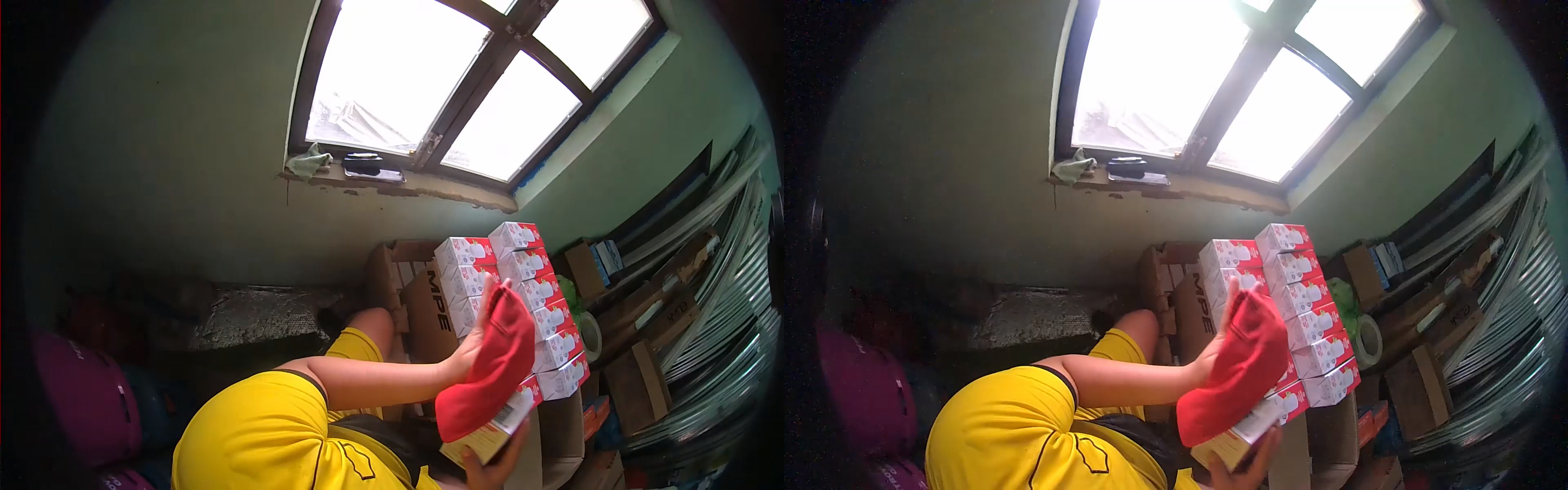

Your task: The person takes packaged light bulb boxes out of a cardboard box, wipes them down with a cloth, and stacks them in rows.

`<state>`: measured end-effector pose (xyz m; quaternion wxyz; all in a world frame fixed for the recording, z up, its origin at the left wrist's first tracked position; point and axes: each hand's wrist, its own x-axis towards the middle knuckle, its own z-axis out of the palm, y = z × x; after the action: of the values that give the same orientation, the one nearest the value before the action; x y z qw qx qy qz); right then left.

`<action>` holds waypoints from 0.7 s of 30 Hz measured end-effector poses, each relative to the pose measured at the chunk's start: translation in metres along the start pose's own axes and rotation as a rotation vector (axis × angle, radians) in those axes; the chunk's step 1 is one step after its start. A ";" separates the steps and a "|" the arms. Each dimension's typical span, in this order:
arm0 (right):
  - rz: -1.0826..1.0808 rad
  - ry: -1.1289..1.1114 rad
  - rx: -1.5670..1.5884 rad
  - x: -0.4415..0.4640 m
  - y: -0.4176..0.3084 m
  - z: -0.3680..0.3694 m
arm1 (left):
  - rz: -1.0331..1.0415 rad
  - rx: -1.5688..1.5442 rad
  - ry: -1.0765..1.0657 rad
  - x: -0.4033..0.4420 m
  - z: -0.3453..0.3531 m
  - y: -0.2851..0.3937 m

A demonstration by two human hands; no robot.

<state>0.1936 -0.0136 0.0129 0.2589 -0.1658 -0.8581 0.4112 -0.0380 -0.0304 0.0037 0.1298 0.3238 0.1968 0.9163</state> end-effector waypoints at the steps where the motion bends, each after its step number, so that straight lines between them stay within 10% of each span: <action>1: 0.041 -0.013 -0.051 -0.002 -0.004 -0.008 | -0.004 -0.069 -0.005 0.000 0.000 0.006; 4: 0.073 0.097 -0.018 -0.007 -0.007 -0.020 | -0.300 -0.467 0.016 -0.014 -0.014 0.004; 10: -0.011 0.422 0.360 0.013 -0.003 0.004 | -0.060 0.110 -0.669 -0.043 0.018 0.017; 16: -0.092 0.424 0.622 0.023 -0.007 0.022 | -0.035 0.185 -0.552 -0.047 0.005 0.005; 21: -0.029 0.229 0.081 0.002 0.019 0.051 | 0.022 0.026 -0.488 -0.014 -0.007 0.006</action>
<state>0.1636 -0.0325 -0.0281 0.3677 -0.1888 -0.8078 0.4202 -0.0329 -0.0424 -0.0066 0.1593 0.5393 0.1677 0.8098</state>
